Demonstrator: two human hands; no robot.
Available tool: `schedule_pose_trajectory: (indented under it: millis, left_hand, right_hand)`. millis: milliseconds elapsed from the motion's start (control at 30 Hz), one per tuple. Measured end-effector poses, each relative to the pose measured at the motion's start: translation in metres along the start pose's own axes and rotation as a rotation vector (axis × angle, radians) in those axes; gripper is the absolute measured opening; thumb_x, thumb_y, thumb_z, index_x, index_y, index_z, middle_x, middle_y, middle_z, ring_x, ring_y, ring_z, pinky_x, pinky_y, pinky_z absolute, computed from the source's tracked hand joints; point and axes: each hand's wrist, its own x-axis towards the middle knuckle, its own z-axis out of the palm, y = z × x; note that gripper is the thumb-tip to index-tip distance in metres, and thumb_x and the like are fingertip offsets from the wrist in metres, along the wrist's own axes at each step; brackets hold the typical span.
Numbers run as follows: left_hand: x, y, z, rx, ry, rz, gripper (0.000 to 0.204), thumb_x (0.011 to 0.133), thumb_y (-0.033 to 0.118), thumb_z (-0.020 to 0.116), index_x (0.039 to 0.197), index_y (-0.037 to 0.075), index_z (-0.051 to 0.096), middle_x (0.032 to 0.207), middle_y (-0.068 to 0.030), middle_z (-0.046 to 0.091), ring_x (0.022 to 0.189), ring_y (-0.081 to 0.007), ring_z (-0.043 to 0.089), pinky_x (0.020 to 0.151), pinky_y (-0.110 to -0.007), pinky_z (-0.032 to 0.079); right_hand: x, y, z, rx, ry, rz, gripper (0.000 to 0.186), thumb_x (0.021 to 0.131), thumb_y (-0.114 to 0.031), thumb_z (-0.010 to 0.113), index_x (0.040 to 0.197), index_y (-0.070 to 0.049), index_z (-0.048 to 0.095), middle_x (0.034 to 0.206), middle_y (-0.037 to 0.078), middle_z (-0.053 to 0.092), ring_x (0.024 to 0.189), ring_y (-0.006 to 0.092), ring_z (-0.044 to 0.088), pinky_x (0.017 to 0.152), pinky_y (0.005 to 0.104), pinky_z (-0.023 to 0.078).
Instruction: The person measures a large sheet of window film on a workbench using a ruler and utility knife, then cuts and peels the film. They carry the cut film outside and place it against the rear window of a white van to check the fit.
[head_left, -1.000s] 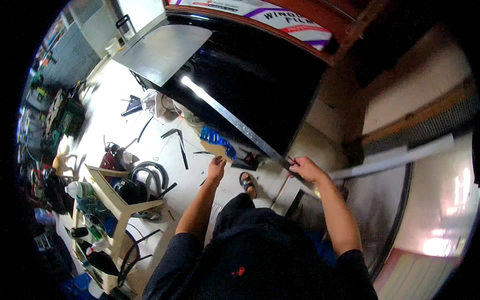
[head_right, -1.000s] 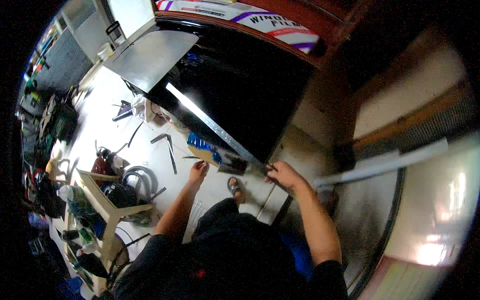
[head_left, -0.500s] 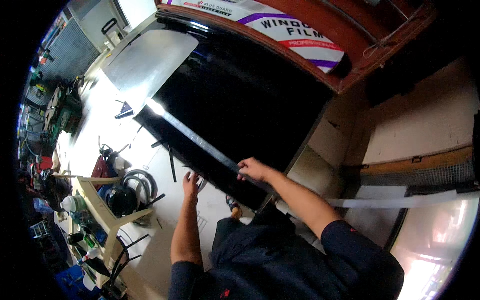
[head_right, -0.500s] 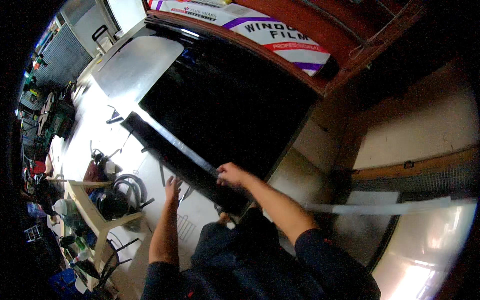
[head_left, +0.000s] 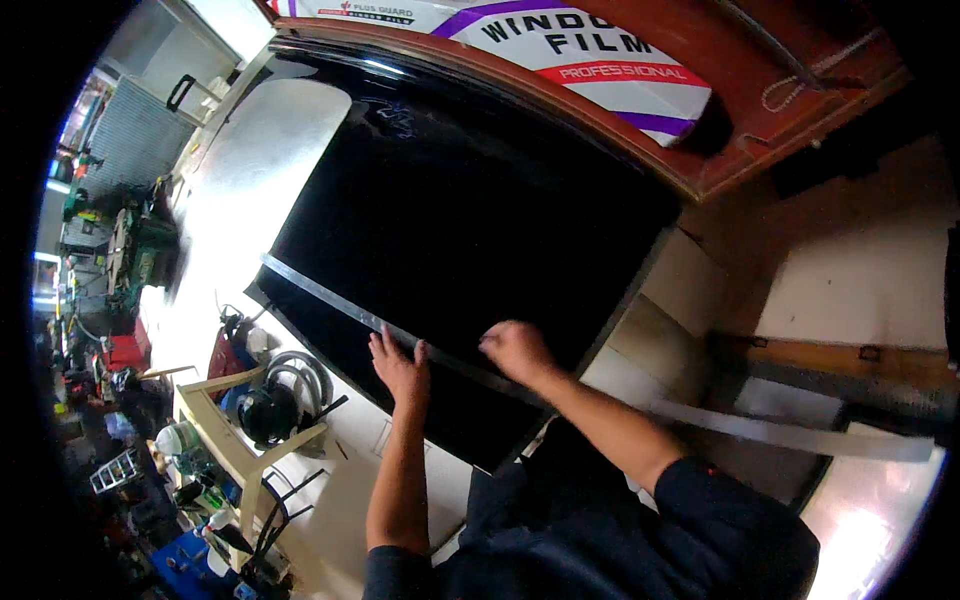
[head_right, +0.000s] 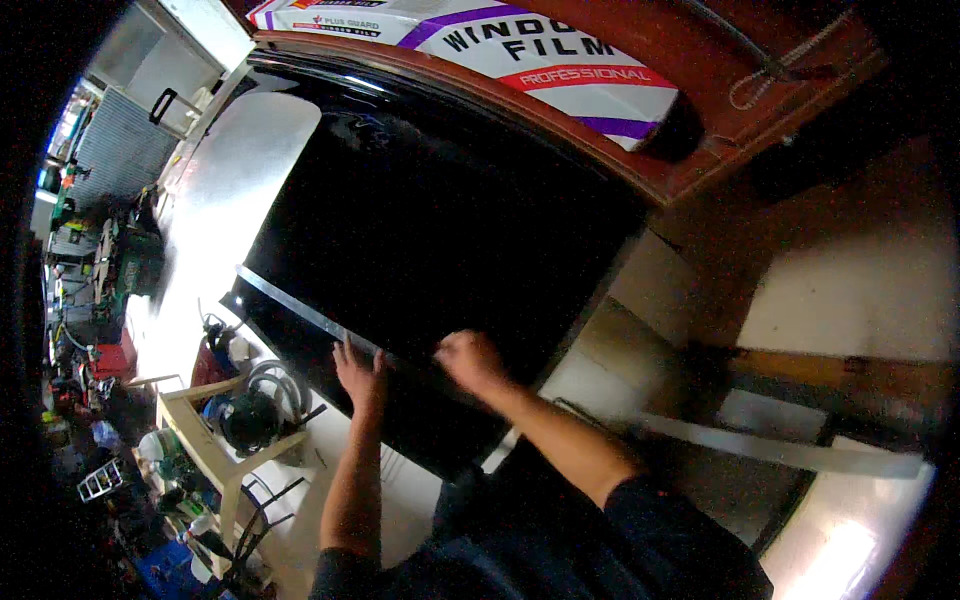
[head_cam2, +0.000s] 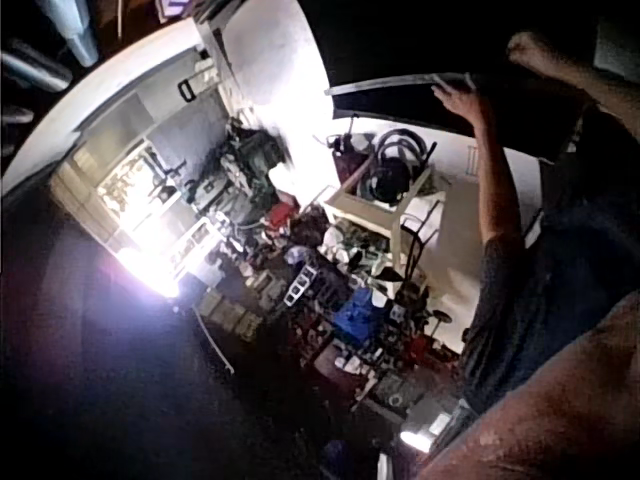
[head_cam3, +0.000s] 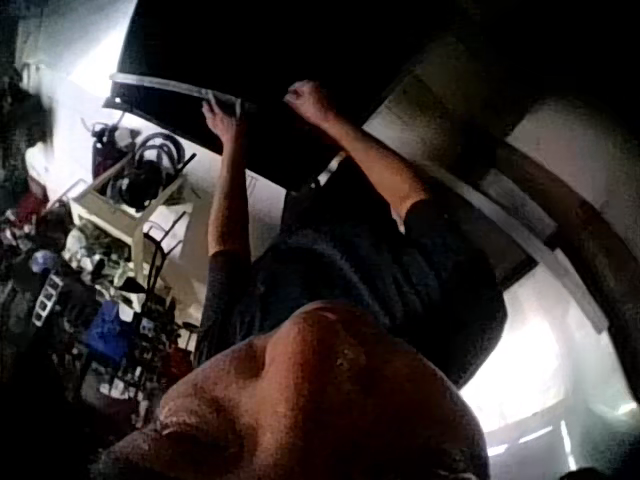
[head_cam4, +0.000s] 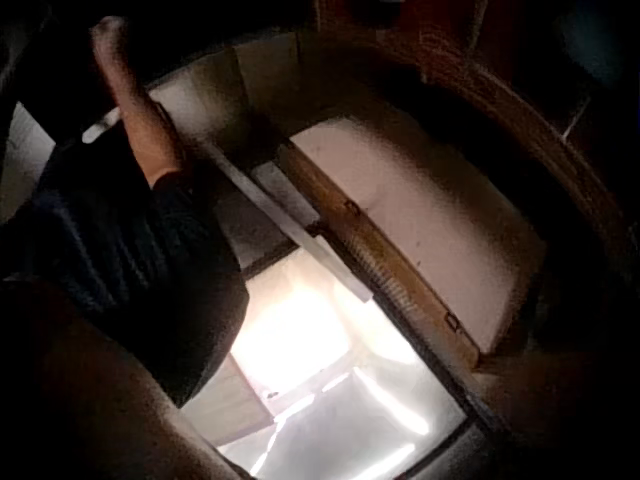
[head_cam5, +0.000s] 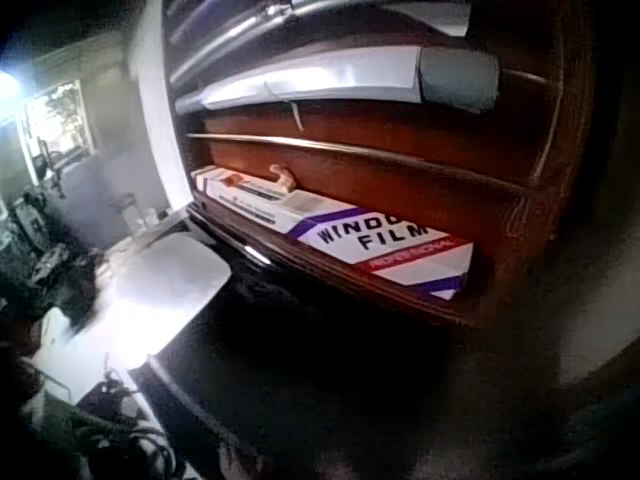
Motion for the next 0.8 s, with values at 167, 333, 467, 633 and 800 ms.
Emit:
schedule_pose_trajectory:
  millis: [167, 333, 467, 633, 800]
  left_hand:
    - [0.038, 0.084, 0.006, 0.008, -0.003, 0.182, 0.072, 0.092, 0.025, 0.072, 0.152, 0.004, 0.038, 0.159, -0.0256, 0.032, 0.147, -0.0417, 0.031, 0.12, -0.05, 0.029]
    - [0.105, 0.207, 0.026, -0.652, -0.34, 0.007, 0.071, 0.098, 0.028, 0.066, 0.155, 0.004, 0.032, 0.155, -0.0231, 0.04, 0.137, -0.035, 0.049, 0.109, -0.042, 0.046]
    - [0.163, 0.276, 0.078, -0.665, -0.379, -0.03, 0.076, 0.097, 0.033, 0.068, 0.155, 0.002, 0.031, 0.151, -0.0214, 0.047, 0.124, -0.0313, 0.059, 0.096, -0.039, 0.054]
    - [0.203, 0.333, 0.104, -0.806, -0.43, -0.218, 0.084, 0.094, 0.036, 0.071, 0.156, 0.004, 0.026, 0.144, -0.0208, 0.052, 0.116, -0.0311, 0.062, 0.089, -0.041, 0.056]
    - [0.209, 0.38, 0.093, -0.815, -0.232, -0.457, 0.1, 0.086, 0.046, 0.078, 0.158, 0.008, 0.021, 0.141, -0.0224, 0.053, 0.114, -0.0352, 0.061, 0.085, -0.043, 0.058]
  right_hand:
    - [0.041, 0.132, -0.192, 0.44, 0.993, 0.031, 0.021, 0.098, -0.022, 0.064, 0.104, -0.001, 0.067, 0.101, 0.01, 0.07, 0.086, 0.021, 0.07, 0.077, 0.0353, 0.057]
    - [0.075, 0.185, -0.296, 0.707, 1.051, 0.377, 0.033, 0.094, -0.03, 0.072, 0.115, -0.006, 0.062, 0.097, 0.004, 0.066, 0.071, 0.0144, 0.066, 0.05, 0.0217, 0.042]
    - [0.088, 0.17, -0.303, 0.799, 0.909, 0.405, 0.032, 0.089, -0.028, 0.079, 0.105, -0.008, 0.06, 0.087, 0.001, 0.061, 0.063, 0.0095, 0.056, 0.045, 0.0253, 0.033]
    - [0.098, 0.268, -0.272, 0.153, 0.888, 0.101, 0.026, 0.083, -0.02, 0.081, 0.08, -0.007, 0.059, 0.071, 0.005, 0.059, 0.061, 0.0136, 0.05, 0.051, 0.0331, 0.038]
    - [0.036, 0.249, -0.233, 0.015, 0.76, 0.002, 0.026, 0.077, -0.015, 0.083, 0.078, -0.005, 0.059, 0.063, 0.006, 0.057, 0.058, 0.015, 0.05, 0.056, 0.034, 0.044]
